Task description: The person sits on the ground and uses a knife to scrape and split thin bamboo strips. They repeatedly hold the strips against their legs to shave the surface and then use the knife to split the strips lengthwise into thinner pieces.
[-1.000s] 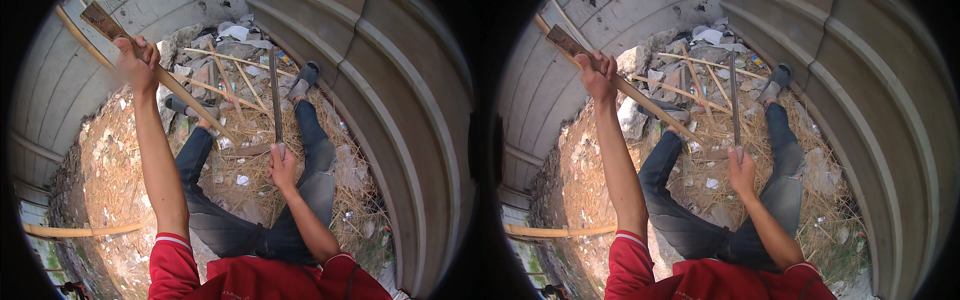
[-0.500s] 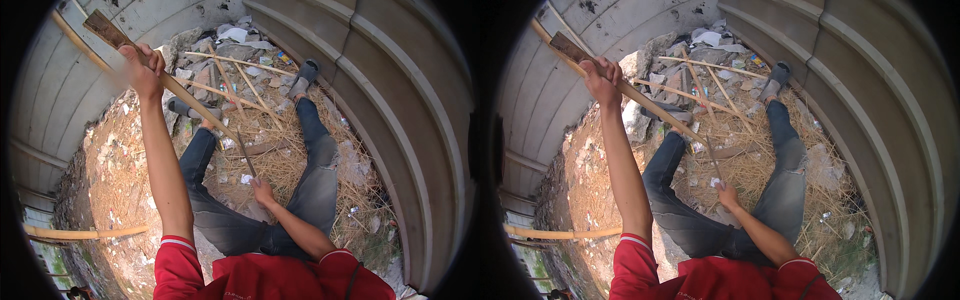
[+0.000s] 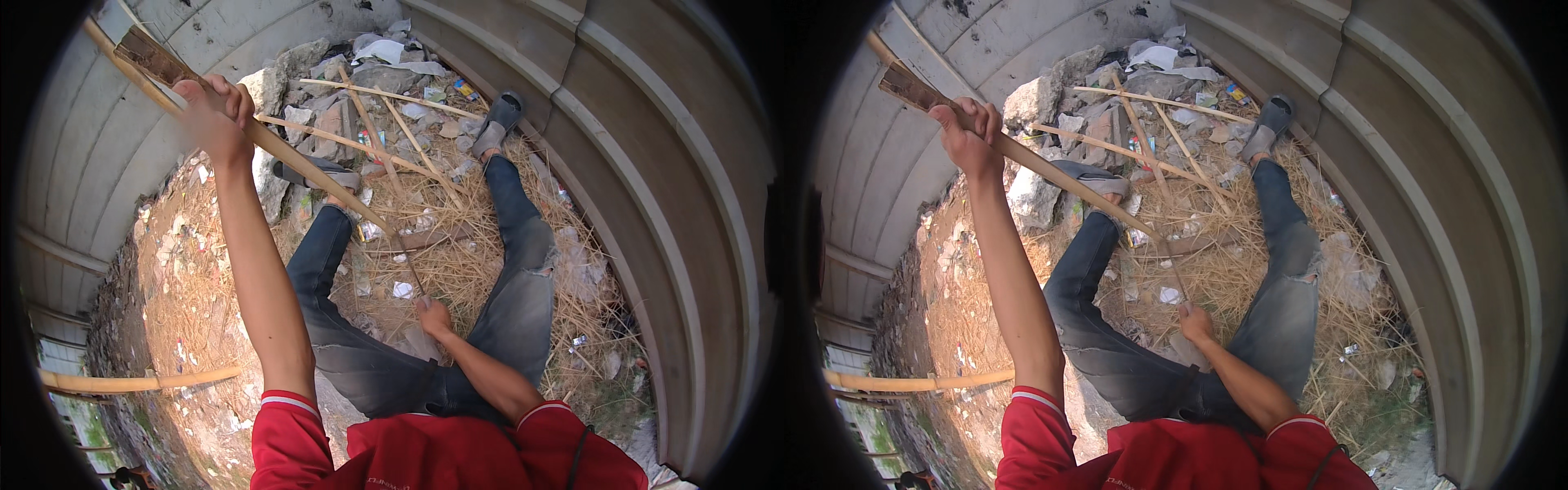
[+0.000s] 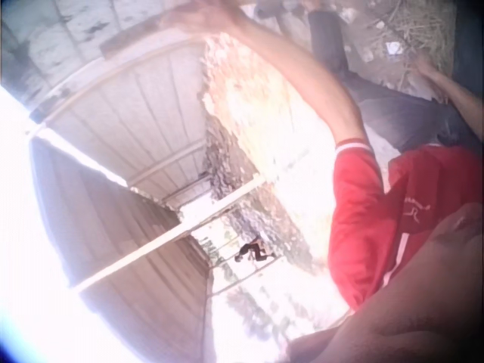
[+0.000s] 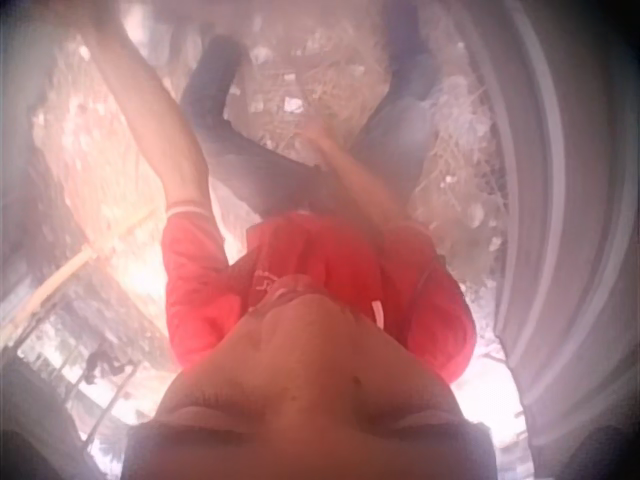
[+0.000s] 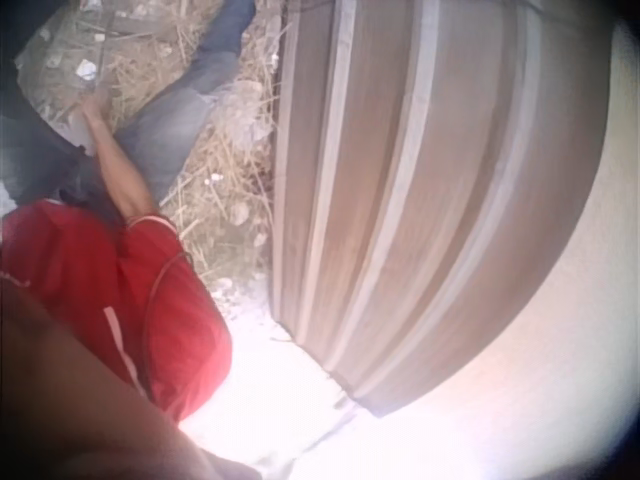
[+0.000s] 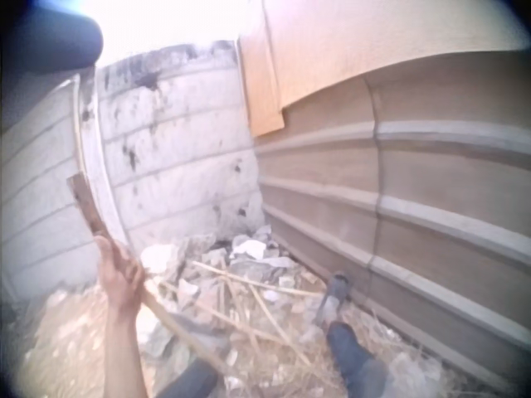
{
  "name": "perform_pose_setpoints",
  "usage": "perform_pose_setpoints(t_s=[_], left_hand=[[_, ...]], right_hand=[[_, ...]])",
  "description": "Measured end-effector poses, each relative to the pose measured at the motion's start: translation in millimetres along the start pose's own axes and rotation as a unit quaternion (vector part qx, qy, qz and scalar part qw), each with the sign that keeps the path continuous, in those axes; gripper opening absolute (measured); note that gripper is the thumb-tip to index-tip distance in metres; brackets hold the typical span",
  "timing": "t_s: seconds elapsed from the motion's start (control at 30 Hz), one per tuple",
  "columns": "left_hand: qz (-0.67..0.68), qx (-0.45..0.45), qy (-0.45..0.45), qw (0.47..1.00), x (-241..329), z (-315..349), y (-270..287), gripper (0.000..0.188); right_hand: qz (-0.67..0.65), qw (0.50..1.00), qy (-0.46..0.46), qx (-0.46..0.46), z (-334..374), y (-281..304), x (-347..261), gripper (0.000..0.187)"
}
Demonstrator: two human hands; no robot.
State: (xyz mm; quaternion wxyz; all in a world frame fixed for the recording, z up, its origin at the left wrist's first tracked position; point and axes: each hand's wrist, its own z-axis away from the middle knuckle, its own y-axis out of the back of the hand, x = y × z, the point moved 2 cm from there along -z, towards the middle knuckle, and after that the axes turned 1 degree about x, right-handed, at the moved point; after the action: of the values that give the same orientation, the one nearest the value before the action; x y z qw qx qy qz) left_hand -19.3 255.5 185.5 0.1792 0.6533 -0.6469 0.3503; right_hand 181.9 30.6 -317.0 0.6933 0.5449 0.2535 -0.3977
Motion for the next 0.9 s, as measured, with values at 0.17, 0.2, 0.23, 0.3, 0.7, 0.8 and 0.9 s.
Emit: perform_pose_setpoints(t_s=[0.17,0.2,0.23,0.3,0.7,0.8,0.9], left_hand=[[0.009,0.019,-0.002,1.000,-7.1,2.4,24.4,0.066],[0.017,0.033,-0.001,0.999,-7.6,-1.0,26.9,0.066],[0.020,0.033,0.000,0.999,-8.3,-0.4,25.2,0.066],[0.026,0.029,0.000,0.999,-7.0,-1.4,19.4,0.066],[-0.100,0.064,-0.059,0.991,-1.5,19.4,50.8,0.067],[-0.099,0.154,-0.069,0.981,-23.5,56.8,53.5,0.071],[-0.139,0.192,0.006,0.972,-76.8,123.0,87.7,0.067]], right_hand=[[-0.152,0.988,0.020,0.010,5.2,51.5,-76.4,0.042],[-0.176,0.983,0.048,0.036,6.6,61.2,-95.0,0.042],[-0.200,0.975,0.074,0.061,8.7,65.3,-103.4,0.042],[-0.181,0.976,0.082,0.085,8.5,58.9,-101.4,0.041],[-0.070,0.988,-0.122,-0.062,-19.9,59.4,-1.5,0.055],[-0.082,0.995,-0.039,0.052,-9.6,88.3,-8.8,0.057],[-0.108,0.992,0.009,0.060,22.3,147.8,-50.1,0.054]])
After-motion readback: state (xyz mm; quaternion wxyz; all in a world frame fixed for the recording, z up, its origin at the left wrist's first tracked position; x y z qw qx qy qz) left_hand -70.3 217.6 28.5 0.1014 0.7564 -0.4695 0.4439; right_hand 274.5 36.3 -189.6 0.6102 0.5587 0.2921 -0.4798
